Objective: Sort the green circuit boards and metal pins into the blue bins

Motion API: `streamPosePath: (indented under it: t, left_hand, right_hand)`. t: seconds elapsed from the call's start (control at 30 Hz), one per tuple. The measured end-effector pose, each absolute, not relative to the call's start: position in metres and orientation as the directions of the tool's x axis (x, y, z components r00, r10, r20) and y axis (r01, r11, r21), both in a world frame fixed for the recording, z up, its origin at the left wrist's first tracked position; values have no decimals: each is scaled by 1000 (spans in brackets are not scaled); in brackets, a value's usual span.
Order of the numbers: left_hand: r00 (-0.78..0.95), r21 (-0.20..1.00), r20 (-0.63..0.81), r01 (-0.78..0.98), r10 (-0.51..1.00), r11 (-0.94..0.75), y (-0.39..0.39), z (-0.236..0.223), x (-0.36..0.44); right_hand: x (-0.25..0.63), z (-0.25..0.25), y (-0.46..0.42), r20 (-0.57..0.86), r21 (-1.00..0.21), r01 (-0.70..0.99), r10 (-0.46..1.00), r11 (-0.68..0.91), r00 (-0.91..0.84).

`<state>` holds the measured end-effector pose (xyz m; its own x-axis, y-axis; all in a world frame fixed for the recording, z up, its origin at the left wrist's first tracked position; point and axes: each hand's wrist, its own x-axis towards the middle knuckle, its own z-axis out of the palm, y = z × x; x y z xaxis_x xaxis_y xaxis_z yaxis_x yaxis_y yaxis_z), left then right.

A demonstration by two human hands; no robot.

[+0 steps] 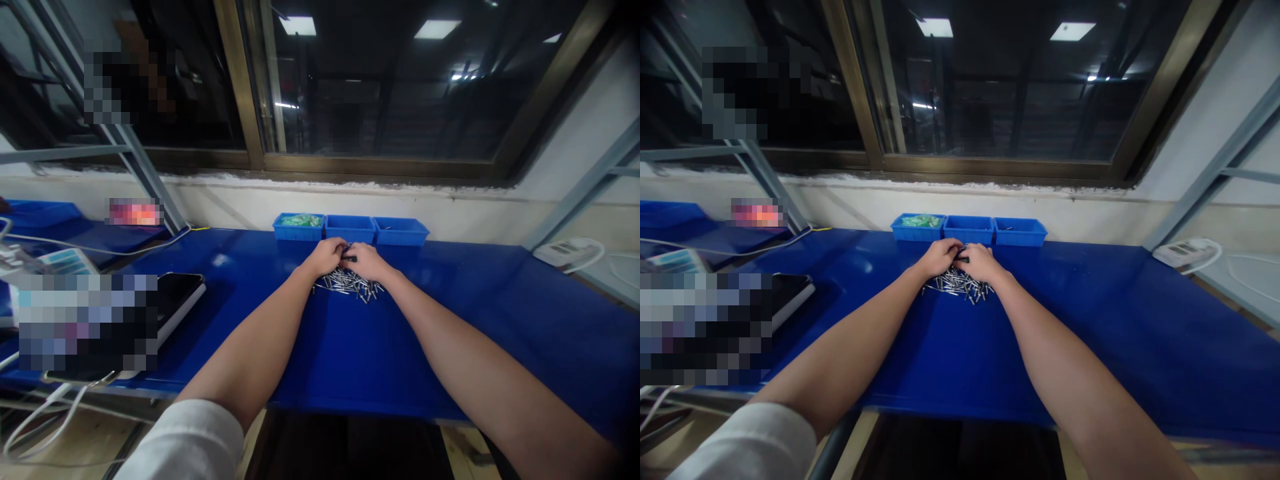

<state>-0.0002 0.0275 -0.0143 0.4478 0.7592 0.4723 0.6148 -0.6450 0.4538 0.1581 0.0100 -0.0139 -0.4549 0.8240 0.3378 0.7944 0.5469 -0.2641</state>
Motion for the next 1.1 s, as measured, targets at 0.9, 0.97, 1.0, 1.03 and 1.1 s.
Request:
streamPosePath:
  t: [0.9, 0.97, 1.0, 1.03, 1.1]
  left_hand:
    - [303, 439, 684, 555, 663, -707, 16, -4, 1]
    - [283, 431, 709, 551, 646, -714, 18, -5, 1]
    - [280, 423, 718, 551, 637, -719, 18, -5, 2]
    - [281, 414, 725, 551, 629, -724, 19, -5, 2]
    - [289, 398, 730, 557, 620, -729, 20, -6, 2]
  right_hand:
    - [162, -10, 10, 571, -492, 700, 799, 517, -188]
    - [162, -9, 9, 558, -552, 675, 819, 489, -137]
    - [162, -9, 9, 555, -571, 664, 823, 483, -121]
    - [162, -10, 10, 555, -587, 651, 825, 481, -109]
    - [162, -10, 12, 554, -633, 603, 828, 485, -84]
